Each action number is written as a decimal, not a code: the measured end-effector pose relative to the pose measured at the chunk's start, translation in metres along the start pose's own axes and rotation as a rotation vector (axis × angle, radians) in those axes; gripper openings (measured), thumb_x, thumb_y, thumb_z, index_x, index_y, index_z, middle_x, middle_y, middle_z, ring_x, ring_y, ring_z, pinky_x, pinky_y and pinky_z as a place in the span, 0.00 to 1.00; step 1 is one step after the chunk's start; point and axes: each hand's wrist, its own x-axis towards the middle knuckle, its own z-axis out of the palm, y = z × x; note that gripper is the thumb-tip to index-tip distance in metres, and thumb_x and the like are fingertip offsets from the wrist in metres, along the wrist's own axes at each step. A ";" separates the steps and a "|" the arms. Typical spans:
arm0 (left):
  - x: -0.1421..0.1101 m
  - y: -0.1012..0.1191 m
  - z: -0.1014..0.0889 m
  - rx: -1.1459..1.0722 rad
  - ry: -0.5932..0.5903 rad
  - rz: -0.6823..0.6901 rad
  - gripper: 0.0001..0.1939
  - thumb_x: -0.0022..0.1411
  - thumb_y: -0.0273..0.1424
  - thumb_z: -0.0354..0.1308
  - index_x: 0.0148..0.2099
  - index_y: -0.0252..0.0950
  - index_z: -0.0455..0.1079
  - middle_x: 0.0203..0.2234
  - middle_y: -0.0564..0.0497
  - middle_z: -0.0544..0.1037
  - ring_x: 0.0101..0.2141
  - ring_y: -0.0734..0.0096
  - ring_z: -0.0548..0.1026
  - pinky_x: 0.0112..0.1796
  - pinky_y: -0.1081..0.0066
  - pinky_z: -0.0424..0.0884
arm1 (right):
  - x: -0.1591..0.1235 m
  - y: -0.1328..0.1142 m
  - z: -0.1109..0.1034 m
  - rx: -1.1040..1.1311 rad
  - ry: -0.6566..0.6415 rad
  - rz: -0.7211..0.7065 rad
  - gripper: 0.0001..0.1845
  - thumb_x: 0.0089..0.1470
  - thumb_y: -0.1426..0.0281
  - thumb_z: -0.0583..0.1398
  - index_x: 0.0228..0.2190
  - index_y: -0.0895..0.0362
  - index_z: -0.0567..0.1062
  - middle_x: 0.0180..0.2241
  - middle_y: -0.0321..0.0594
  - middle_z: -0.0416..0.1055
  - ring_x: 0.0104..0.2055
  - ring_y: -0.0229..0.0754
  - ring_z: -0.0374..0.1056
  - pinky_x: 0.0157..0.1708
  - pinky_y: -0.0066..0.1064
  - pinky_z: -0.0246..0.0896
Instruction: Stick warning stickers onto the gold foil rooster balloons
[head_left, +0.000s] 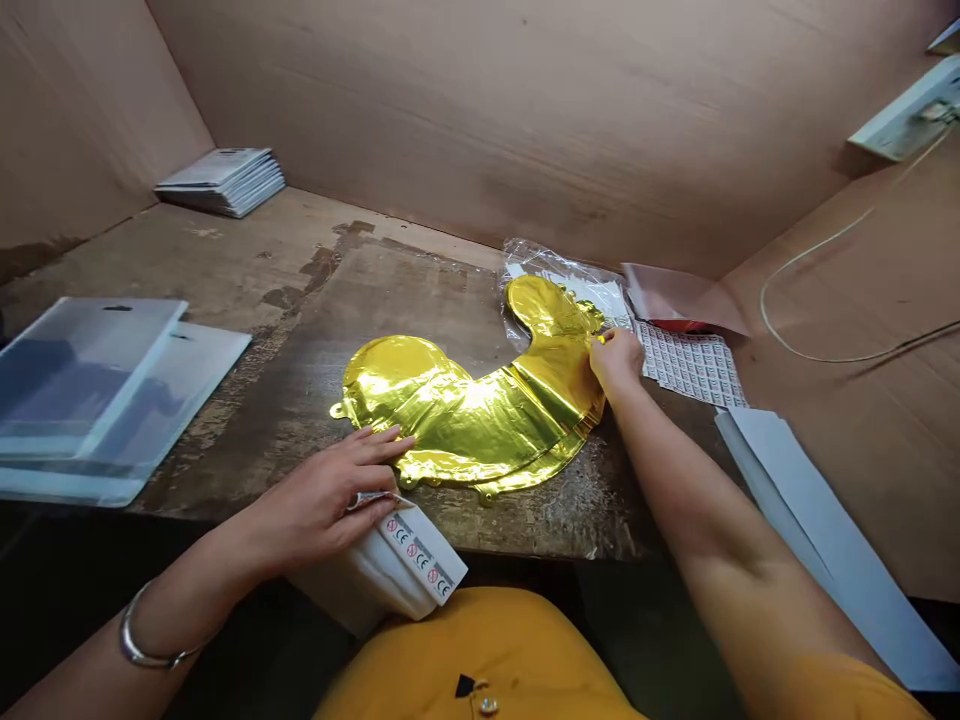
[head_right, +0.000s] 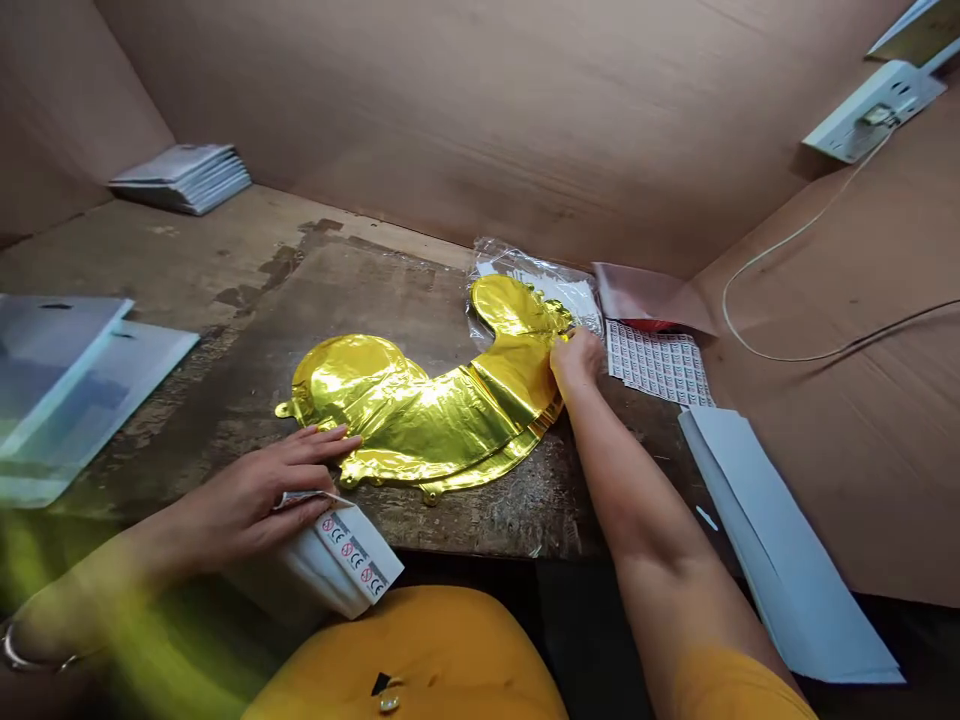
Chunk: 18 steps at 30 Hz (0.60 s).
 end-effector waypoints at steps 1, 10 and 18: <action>-0.001 0.003 -0.001 -0.035 0.019 -0.009 0.10 0.65 0.32 0.51 0.38 0.39 0.74 0.61 0.47 0.66 0.61 0.57 0.61 0.60 0.53 0.56 | -0.012 -0.007 -0.002 -0.006 0.032 -0.036 0.18 0.55 0.70 0.61 0.46 0.63 0.70 0.50 0.54 0.66 0.51 0.50 0.64 0.51 0.48 0.59; -0.014 0.058 0.010 -0.844 0.397 -0.482 0.11 0.61 0.36 0.58 0.40 0.35 0.75 0.36 0.48 0.80 0.36 0.68 0.77 0.38 0.72 0.72 | -0.206 -0.080 -0.058 0.361 -0.534 -0.892 0.14 0.55 0.62 0.61 0.43 0.54 0.73 0.37 0.43 0.76 0.39 0.46 0.70 0.39 0.37 0.64; -0.024 0.061 0.033 -1.046 0.504 -0.672 0.13 0.57 0.39 0.63 0.35 0.33 0.74 0.26 0.52 0.76 0.27 0.74 0.71 0.29 0.76 0.67 | -0.204 -0.078 -0.040 0.360 -0.841 -0.706 0.08 0.56 0.66 0.59 0.26 0.54 0.74 0.26 0.34 0.74 0.28 0.38 0.69 0.30 0.30 0.61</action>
